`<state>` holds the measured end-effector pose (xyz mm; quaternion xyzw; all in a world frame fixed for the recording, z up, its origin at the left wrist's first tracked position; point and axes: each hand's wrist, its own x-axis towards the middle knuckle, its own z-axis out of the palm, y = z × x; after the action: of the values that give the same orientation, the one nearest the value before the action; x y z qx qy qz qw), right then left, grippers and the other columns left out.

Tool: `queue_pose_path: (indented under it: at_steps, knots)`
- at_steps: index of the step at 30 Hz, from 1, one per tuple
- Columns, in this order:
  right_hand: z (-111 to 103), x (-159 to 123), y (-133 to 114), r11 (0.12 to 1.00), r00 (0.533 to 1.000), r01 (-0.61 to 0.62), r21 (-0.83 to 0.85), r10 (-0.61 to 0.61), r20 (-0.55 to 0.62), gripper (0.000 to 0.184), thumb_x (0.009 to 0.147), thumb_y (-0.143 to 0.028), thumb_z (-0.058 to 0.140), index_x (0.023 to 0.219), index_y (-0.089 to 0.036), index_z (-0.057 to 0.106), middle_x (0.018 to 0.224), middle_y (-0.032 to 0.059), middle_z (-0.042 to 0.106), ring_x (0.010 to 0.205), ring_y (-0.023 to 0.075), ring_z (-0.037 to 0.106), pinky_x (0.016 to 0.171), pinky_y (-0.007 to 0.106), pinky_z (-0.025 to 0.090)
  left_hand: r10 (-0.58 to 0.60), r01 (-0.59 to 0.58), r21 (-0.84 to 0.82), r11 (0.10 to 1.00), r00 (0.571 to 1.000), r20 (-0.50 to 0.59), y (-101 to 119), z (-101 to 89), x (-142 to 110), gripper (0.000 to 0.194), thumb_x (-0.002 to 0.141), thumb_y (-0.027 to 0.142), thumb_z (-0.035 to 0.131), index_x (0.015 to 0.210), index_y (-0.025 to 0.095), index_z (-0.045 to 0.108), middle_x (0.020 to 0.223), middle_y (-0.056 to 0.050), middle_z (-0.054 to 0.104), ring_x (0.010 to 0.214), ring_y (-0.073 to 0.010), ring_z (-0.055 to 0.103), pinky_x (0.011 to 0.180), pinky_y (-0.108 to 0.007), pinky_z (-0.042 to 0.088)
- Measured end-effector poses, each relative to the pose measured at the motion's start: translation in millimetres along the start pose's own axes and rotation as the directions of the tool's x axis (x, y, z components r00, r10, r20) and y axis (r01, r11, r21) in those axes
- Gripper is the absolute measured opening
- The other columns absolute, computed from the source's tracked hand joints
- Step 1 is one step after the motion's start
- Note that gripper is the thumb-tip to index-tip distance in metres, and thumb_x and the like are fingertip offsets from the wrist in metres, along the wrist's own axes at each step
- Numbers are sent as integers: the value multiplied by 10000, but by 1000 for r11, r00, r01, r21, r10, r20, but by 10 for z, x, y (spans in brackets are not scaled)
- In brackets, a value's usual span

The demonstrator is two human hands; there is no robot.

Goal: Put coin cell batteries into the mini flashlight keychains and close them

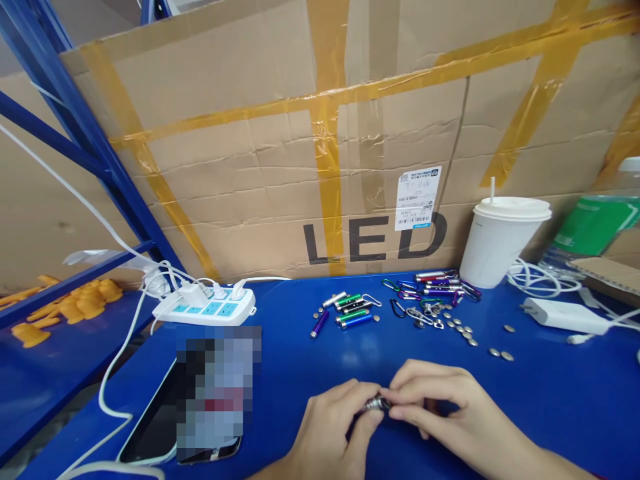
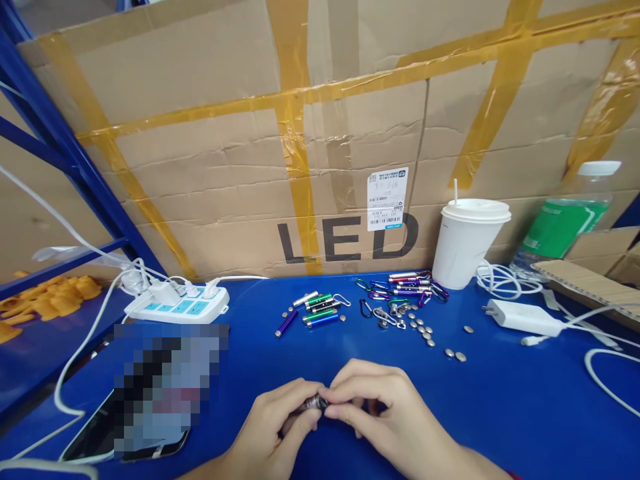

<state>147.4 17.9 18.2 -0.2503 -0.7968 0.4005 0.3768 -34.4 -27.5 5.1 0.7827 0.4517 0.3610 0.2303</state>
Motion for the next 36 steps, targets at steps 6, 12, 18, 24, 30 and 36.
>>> queue_pose_path:
  at_steps: [6,12,18,24,30,36]
  knots:
    - [0,-15,29,998,997,-65,7,65,32,178,831,-263,586,759,-148,700,788,61,607,503,56,549,445,132,458,-93,95,-68,993,995,33,48,1,11,242,897,206,403,1007,242,615,850,-7,637,746,-129,593,680,-209,462]
    - [-1,-22,30,996,996,-83,16,83,19,151,824,-257,595,782,-157,701,803,55,604,503,52,538,443,140,458,-136,142,-111,984,989,54,79,-6,9,244,898,205,421,1078,265,575,991,1,640,901,-138,601,814,-230,476]
    - [-15,6,30,980,988,-155,127,155,6,156,800,-262,623,710,-163,704,777,37,579,475,38,518,434,143,449,-138,151,-153,977,986,92,75,-26,8,251,907,192,391,1114,244,523,1048,-6,639,942,-139,603,832,-233,482]
    - [-53,34,91,989,993,-118,90,119,0,140,754,-265,679,650,-180,716,748,33,554,603,81,551,494,173,436,-137,151,-122,981,984,114,59,-21,-2,277,886,144,407,1128,231,511,1006,-4,655,841,-127,622,774,-219,479]
    - [-49,20,95,982,995,-98,162,93,36,141,776,-223,657,660,-179,727,754,31,538,632,81,553,564,195,464,-57,70,-103,992,991,125,32,-15,-2,240,893,132,396,1035,227,565,939,10,651,804,-107,605,751,-186,439]
    - [-49,13,104,978,991,-111,175,95,96,172,778,-233,656,635,-159,717,734,30,542,637,76,555,573,182,473,-75,91,-63,994,973,218,25,-12,-7,163,892,135,383,959,197,519,882,3,650,770,-124,604,686,-203,422]
